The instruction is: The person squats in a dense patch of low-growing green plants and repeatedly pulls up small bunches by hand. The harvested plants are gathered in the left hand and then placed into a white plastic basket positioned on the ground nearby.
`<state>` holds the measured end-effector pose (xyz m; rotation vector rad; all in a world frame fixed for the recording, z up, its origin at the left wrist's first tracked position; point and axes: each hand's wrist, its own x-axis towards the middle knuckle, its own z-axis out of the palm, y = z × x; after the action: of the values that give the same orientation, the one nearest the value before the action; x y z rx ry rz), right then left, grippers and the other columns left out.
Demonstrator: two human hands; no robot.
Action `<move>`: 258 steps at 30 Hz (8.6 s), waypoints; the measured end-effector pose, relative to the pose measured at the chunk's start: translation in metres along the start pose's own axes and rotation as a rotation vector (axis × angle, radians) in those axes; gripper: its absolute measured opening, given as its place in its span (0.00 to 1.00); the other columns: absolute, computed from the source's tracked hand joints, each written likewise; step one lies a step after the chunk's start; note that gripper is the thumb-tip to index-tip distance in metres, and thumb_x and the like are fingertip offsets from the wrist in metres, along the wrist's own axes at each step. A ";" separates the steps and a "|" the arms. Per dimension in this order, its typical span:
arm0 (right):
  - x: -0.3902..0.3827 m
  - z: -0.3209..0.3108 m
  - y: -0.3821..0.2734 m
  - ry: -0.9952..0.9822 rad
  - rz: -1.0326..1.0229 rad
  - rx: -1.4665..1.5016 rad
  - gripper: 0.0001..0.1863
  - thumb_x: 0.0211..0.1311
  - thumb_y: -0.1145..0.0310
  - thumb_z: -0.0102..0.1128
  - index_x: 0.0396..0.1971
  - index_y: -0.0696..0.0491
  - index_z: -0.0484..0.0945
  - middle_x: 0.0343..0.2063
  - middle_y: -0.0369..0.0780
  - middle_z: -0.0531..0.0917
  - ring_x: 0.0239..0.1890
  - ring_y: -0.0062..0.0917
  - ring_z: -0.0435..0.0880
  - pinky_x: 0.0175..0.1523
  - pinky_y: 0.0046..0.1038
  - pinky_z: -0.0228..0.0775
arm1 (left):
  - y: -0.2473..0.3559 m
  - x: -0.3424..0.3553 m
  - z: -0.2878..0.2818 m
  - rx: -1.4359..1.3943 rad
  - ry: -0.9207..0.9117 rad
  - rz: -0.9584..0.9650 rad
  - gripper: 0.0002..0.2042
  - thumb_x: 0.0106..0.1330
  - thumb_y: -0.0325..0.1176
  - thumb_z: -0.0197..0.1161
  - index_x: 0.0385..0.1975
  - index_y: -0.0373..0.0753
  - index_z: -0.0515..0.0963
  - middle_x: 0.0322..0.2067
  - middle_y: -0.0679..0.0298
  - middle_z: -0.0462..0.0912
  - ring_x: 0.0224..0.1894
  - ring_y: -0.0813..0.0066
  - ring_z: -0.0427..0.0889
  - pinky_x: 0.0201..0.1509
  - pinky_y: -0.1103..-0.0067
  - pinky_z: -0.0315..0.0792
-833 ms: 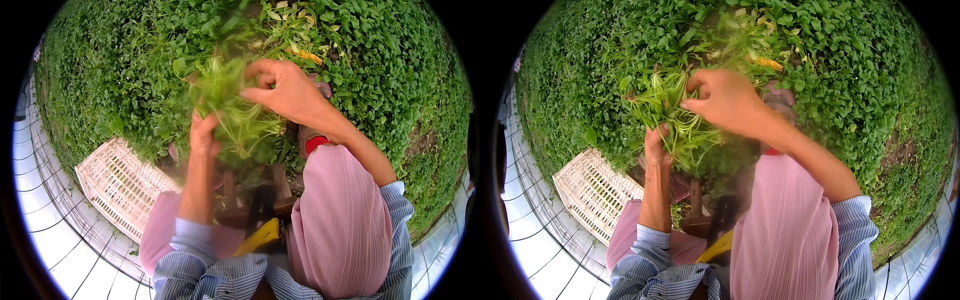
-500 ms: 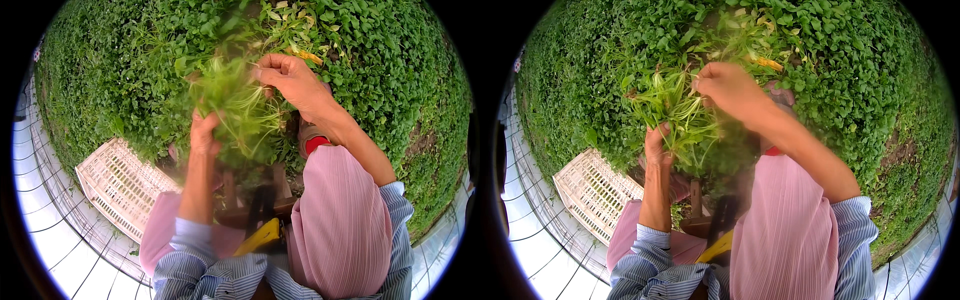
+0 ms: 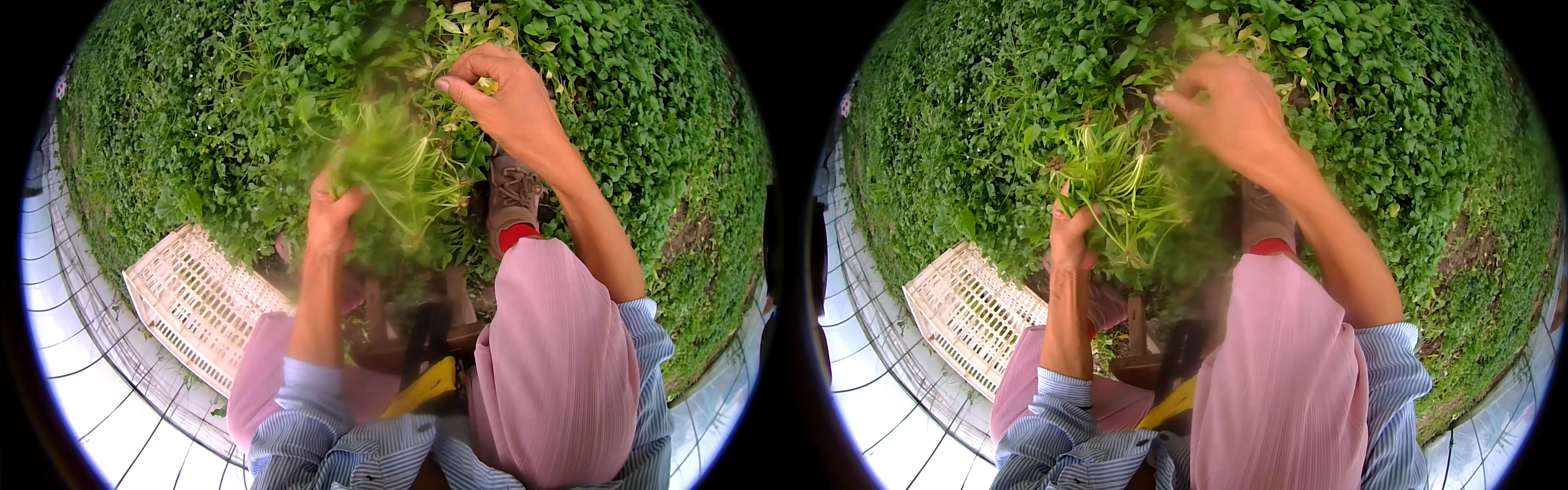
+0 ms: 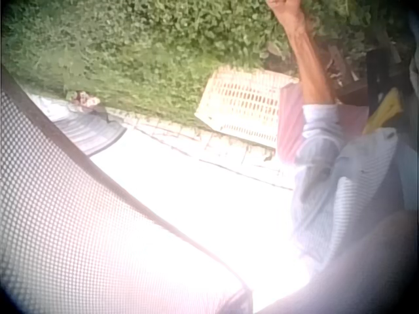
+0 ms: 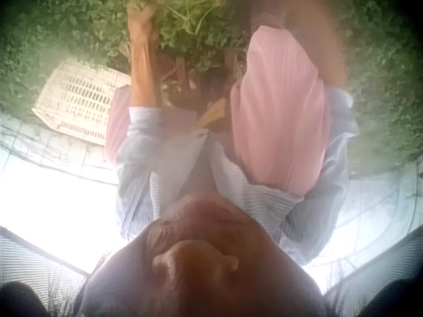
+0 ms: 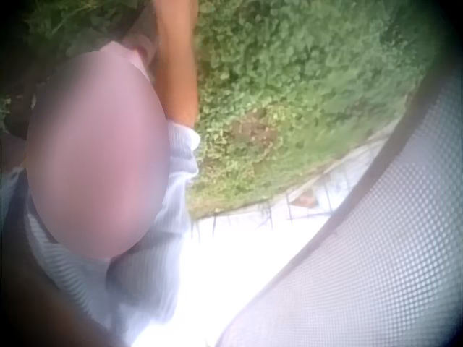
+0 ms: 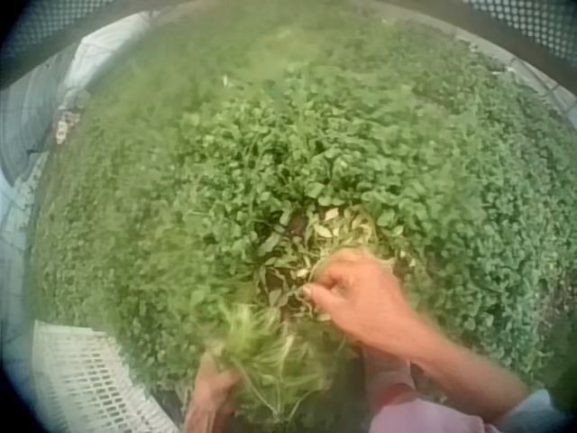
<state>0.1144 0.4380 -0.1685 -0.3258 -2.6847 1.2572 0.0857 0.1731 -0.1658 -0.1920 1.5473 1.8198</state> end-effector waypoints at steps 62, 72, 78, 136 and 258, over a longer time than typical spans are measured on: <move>-0.009 -0.019 -0.028 -0.128 0.075 0.511 0.08 0.56 0.68 0.63 0.32 0.57 0.82 0.33 0.42 0.82 0.43 0.34 0.79 0.53 0.33 0.68 | 0.053 -0.015 0.009 1.041 -0.266 0.596 0.19 0.40 0.17 0.63 0.38 0.33 0.82 0.41 0.57 0.82 0.40 0.62 0.77 0.45 0.75 0.70; -0.010 -0.027 -0.041 -0.503 0.078 0.586 0.11 0.59 0.69 0.59 0.39 0.58 0.82 0.34 0.43 0.84 0.40 0.32 0.82 0.49 0.30 0.72 | 0.093 -0.022 0.027 1.570 -0.243 0.829 0.23 0.35 0.24 0.68 0.38 0.39 0.82 0.42 0.64 0.82 0.38 0.61 0.76 0.41 0.70 0.71; -0.014 -0.023 -0.047 -0.555 0.061 0.522 0.13 0.56 0.75 0.62 0.42 0.54 0.80 0.28 0.38 0.82 0.33 0.24 0.80 0.41 0.27 0.72 | 0.093 -0.021 0.026 1.617 -0.219 0.924 0.23 0.36 0.24 0.67 0.39 0.41 0.81 0.42 0.64 0.83 0.36 0.60 0.75 0.39 0.70 0.71; -0.034 -0.004 -0.042 -0.158 0.291 0.700 0.07 0.69 0.69 0.53 0.37 0.58 0.71 0.29 0.34 0.75 0.33 0.18 0.73 0.42 0.21 0.67 | 0.091 -0.020 0.010 1.707 -0.177 1.456 0.15 0.45 0.31 0.67 0.37 0.50 0.85 0.47 0.70 0.80 0.38 0.67 0.68 0.36 0.73 0.63; -0.028 0.015 -0.004 0.090 0.752 1.336 0.24 0.69 0.61 0.56 0.59 0.59 0.68 0.60 0.45 0.67 0.55 0.30 0.75 0.59 0.33 0.72 | 0.089 -0.010 -0.037 -0.183 0.259 -0.324 0.14 0.61 0.31 0.63 0.46 0.35 0.75 0.41 0.58 0.82 0.42 0.66 0.82 0.51 0.68 0.78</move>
<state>0.1371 0.4173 -0.1758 -1.0956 -1.0921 2.6964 0.0268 0.1342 -0.0988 -0.7473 1.4188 1.7222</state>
